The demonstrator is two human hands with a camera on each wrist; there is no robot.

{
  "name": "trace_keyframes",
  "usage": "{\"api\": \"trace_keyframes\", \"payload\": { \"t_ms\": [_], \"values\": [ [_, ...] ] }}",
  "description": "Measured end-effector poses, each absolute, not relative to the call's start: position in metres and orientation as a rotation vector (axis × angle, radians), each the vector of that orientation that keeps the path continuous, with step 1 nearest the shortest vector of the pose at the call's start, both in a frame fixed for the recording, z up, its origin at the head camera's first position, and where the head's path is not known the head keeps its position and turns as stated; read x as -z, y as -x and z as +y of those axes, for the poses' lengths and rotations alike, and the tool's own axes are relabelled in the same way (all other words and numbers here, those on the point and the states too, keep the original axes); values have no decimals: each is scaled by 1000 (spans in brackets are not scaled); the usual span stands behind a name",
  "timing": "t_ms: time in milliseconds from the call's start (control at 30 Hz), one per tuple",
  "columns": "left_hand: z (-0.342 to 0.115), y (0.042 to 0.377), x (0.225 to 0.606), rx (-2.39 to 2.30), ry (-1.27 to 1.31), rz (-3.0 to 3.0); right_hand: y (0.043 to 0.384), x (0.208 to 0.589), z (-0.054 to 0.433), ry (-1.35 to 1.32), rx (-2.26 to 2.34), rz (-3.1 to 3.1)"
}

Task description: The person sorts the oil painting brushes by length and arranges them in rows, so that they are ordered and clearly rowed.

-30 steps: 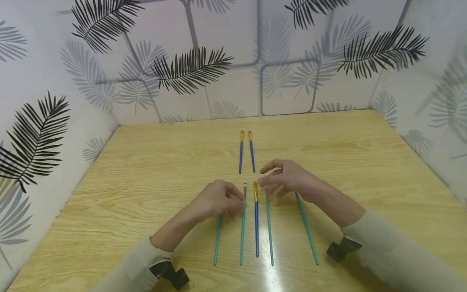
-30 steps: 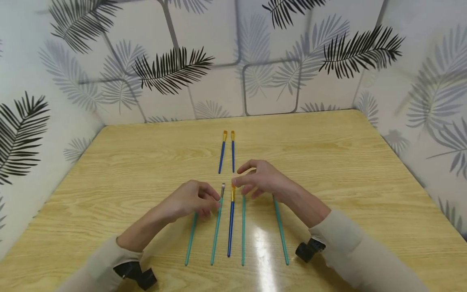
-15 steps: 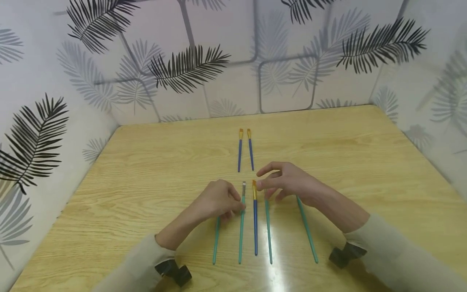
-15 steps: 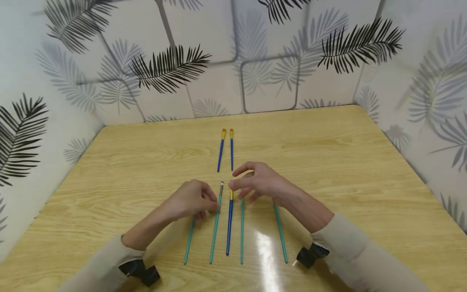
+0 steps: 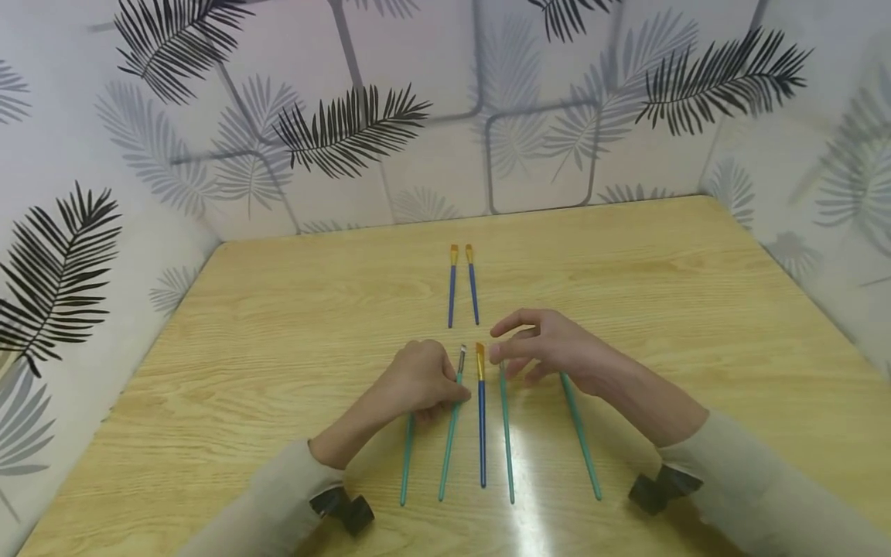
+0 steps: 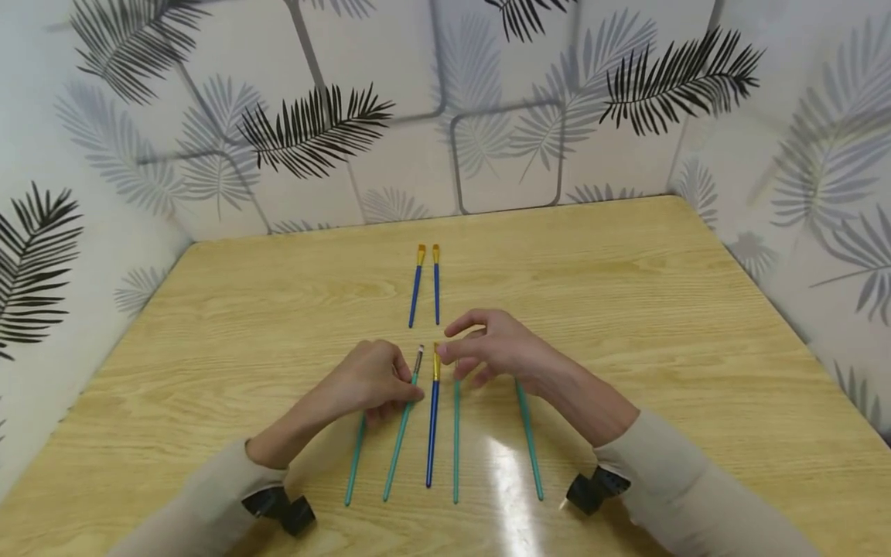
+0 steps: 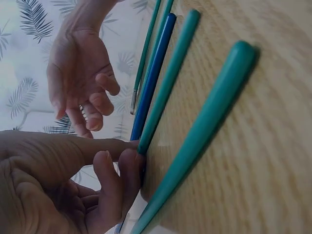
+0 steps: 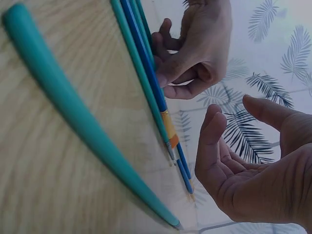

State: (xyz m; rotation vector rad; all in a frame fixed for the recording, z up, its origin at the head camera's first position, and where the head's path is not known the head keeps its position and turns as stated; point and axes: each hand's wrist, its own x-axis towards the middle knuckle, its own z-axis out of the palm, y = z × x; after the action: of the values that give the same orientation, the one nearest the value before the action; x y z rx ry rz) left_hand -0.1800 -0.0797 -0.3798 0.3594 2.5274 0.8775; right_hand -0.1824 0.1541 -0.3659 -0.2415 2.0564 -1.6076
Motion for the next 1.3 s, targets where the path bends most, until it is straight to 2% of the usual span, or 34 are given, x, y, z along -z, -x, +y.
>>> {"api": "trace_keyframes", "payload": {
  "t_ms": [1300],
  "values": [
    [-77, 181, 375, -852, -422, 2524, 171, 379, 135, 228, 1432, 2126]
  ]
}}
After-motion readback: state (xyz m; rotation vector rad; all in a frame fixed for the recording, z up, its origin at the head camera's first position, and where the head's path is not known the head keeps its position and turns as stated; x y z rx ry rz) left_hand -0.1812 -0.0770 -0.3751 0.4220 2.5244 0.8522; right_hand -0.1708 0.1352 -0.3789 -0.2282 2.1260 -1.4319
